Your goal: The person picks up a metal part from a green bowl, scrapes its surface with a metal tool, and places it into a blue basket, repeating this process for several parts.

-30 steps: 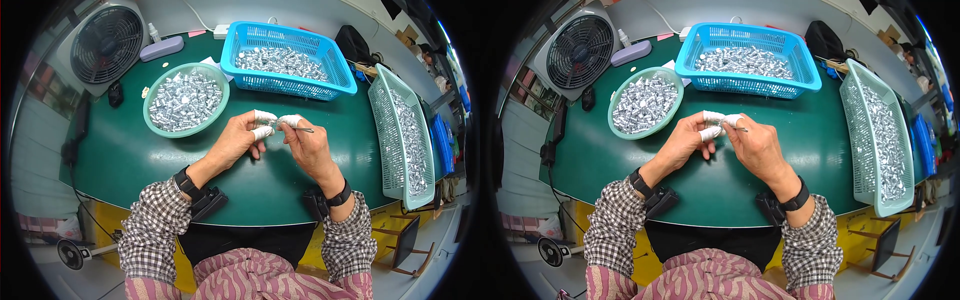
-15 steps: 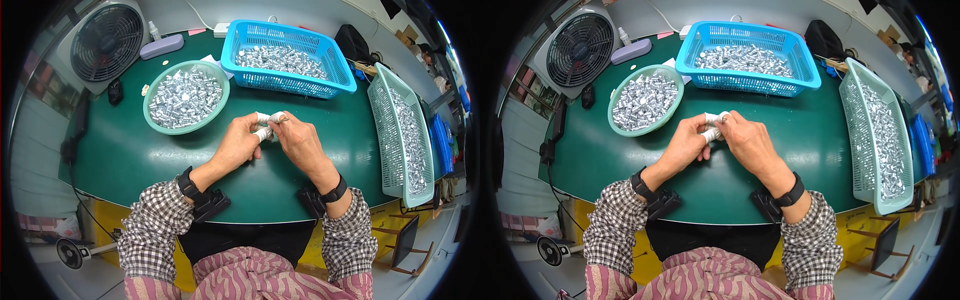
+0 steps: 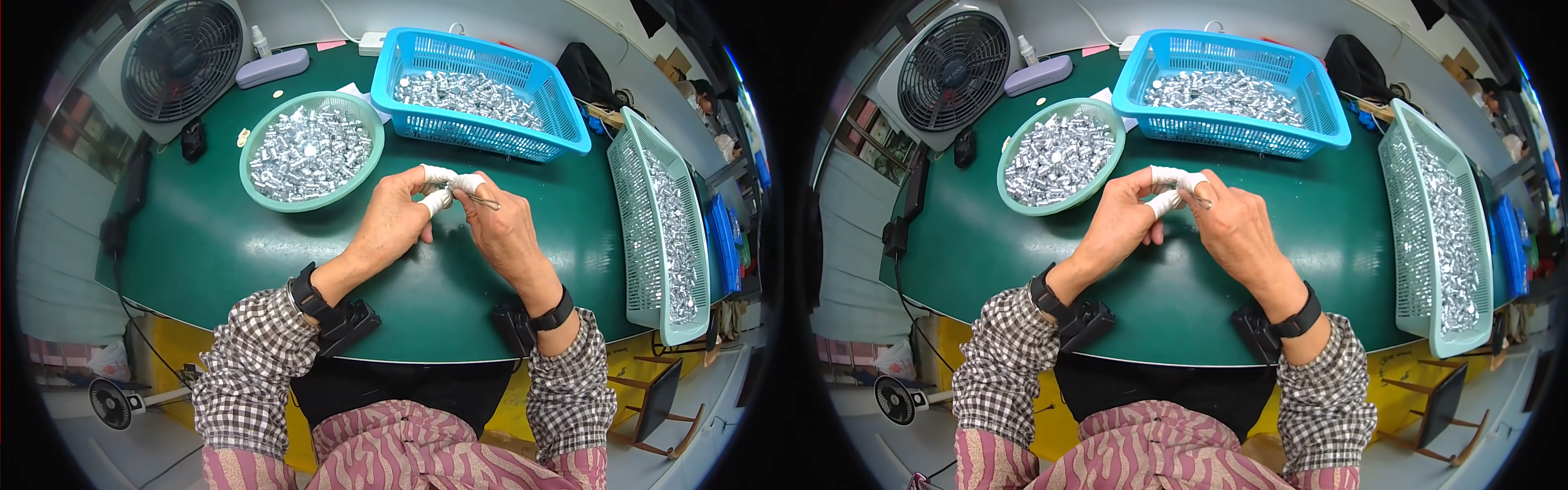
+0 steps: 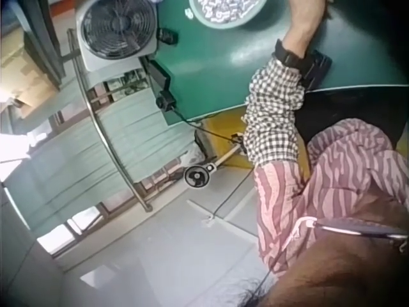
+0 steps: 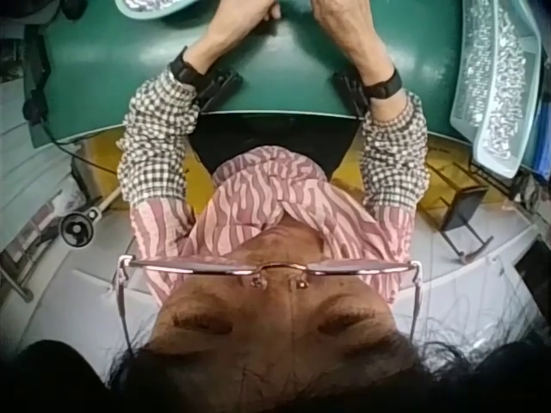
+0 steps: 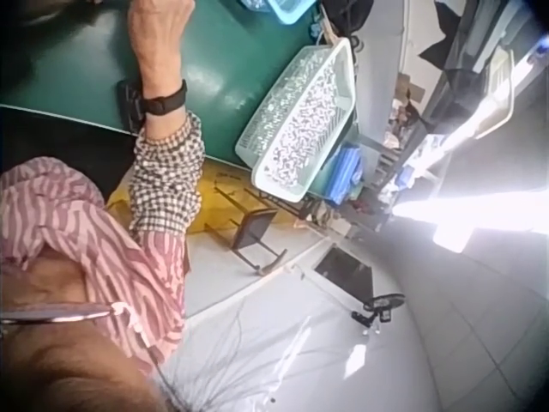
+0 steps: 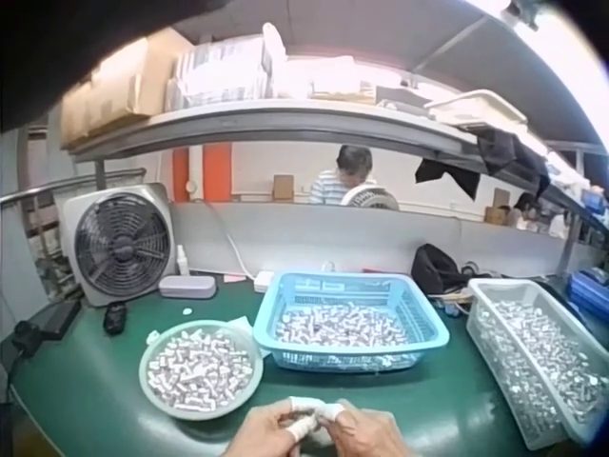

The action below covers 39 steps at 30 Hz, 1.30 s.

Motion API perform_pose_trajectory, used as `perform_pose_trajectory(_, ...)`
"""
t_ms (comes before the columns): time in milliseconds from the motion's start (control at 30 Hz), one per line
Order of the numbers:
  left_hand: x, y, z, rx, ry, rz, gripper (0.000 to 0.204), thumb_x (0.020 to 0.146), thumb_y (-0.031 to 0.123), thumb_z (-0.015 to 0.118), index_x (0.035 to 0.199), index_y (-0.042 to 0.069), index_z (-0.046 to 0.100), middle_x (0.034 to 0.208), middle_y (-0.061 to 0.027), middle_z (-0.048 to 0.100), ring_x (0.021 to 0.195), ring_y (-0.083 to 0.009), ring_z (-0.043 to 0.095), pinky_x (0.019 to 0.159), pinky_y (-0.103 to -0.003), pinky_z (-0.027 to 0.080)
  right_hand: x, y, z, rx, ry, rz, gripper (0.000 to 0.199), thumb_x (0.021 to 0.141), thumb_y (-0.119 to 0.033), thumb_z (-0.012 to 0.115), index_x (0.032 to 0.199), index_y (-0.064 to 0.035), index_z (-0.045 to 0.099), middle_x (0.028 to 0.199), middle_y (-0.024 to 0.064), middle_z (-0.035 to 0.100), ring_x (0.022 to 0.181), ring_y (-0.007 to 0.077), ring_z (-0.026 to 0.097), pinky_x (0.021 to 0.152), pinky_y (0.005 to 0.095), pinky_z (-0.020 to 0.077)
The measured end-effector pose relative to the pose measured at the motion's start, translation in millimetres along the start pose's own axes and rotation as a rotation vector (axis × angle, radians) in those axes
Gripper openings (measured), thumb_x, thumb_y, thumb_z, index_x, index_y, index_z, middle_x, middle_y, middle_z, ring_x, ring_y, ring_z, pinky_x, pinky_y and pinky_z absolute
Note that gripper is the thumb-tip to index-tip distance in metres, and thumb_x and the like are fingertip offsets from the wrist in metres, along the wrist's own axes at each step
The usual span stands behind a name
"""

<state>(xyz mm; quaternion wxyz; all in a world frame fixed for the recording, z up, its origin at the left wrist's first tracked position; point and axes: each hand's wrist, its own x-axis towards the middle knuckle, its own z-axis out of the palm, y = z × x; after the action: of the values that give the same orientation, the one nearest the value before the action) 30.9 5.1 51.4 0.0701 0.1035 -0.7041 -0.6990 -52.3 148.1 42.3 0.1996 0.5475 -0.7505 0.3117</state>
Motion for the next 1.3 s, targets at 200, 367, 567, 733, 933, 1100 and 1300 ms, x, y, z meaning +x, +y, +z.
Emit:
perform_pose_trajectory(200, 1, -4, 1, 0.014, -0.014, 0.017, 0.021, 0.087, 0.006, 0.058, 0.106, 0.000, 0.061, 0.080, -0.0033, 0.060, 0.048, -0.0064, 0.050, 0.042, -0.021, 0.039, 0, -2, -7, 0.031, 0.026, -0.002, 0.008, 0.084, -0.002, 0.059, 0.090, -0.0013, 0.053, 0.082, 0.0109, 0.059, 0.060, 0.0291, 0.058, 0.049, 0.0359, 0.0445)
perform_pose_trajectory(367, 1, 0, 0, 0.007, -0.003, 0.014, 0.021, 0.086, 0.007, 0.058, 0.106, 0.001, 0.061, 0.079, -0.0035, 0.059, 0.048, -0.0066, 0.050, 0.042, -0.022, 0.039, 2, 1, -6, -0.053, -0.040, 0.004, 0.011, 0.085, -0.002, 0.058, 0.095, -0.0008, 0.055, 0.086, 0.0106, 0.059, 0.060, 0.0280, 0.059, 0.051, 0.0348, 0.0456)
perform_pose_trajectory(567, 1, -5, 1, 0.057, 0.012, 0.039, 0.022, 0.086, 0.009, 0.059, 0.106, 0.001, 0.061, 0.079, -0.0040, 0.059, 0.048, -0.0068, 0.051, 0.043, -0.022, 0.039, 3, 0, 0, 0.068, 0.043, 0.050, 0.016, 0.086, -0.002, 0.058, 0.101, -0.0001, 0.056, 0.087, 0.0114, 0.059, 0.061, 0.0271, 0.060, 0.052, 0.0342, 0.0464)
perform_pose_trajectory(733, 2, -8, 0, 0.040, 0.025, 0.029, 0.023, 0.086, 0.009, 0.059, 0.107, 0.001, 0.060, 0.081, -0.0045, 0.061, 0.049, -0.0072, 0.052, 0.043, -0.022, 0.040, 2, -6, -2, 0.111, 0.026, 0.135, 0.016, 0.085, -0.001, 0.058, 0.101, 0.0007, 0.057, 0.087, 0.0108, 0.060, 0.064, 0.0236, 0.063, 0.054, 0.0307, 0.0485)
perform_pose_trajectory(933, 4, -13, 0, 0.066, 0.063, 0.091, 0.024, 0.085, 0.008, 0.058, 0.108, 0.001, 0.059, 0.083, -0.0051, 0.062, 0.049, -0.0080, 0.053, 0.043, -0.023, 0.040, -2, -3, -2, 0.365, 0.060, 0.252, 0.013, 0.084, 0.004, 0.059, 0.096, 0.0023, 0.056, 0.089, 0.0110, 0.061, 0.075, 0.0186, 0.066, 0.062, 0.0272, 0.0517)
perform_pose_trajectory(1100, 6, -12, -2, 0.056, 0.071, 0.052, 0.025, 0.085, 0.008, 0.058, 0.109, 0.001, 0.059, 0.083, -0.0056, 0.062, 0.049, -0.0086, 0.053, 0.044, -0.023, 0.041, -2, -1, -5, 0.343, 0.029, 0.136, 0.012, 0.083, 0.006, 0.059, 0.094, 0.0027, 0.056, 0.091, 0.0125, 0.061, 0.076, 0.0192, 0.065, 0.063, 0.0281, 0.0515)
perform_pose_trajectory(1300, 5, -11, -3, 0.121, 0.101, 0.050, 0.024, 0.085, 0.008, 0.059, 0.109, 0.002, 0.060, 0.085, -0.0060, 0.063, 0.049, -0.0090, 0.053, 0.044, -0.024, 0.042, 5, -3, -12, 0.218, -0.028, -0.029, 0.013, 0.082, 0.007, 0.059, 0.093, 0.0026, 0.056, 0.089, 0.0129, 0.060, 0.074, 0.0227, 0.063, 0.061, 0.0296, 0.0500)
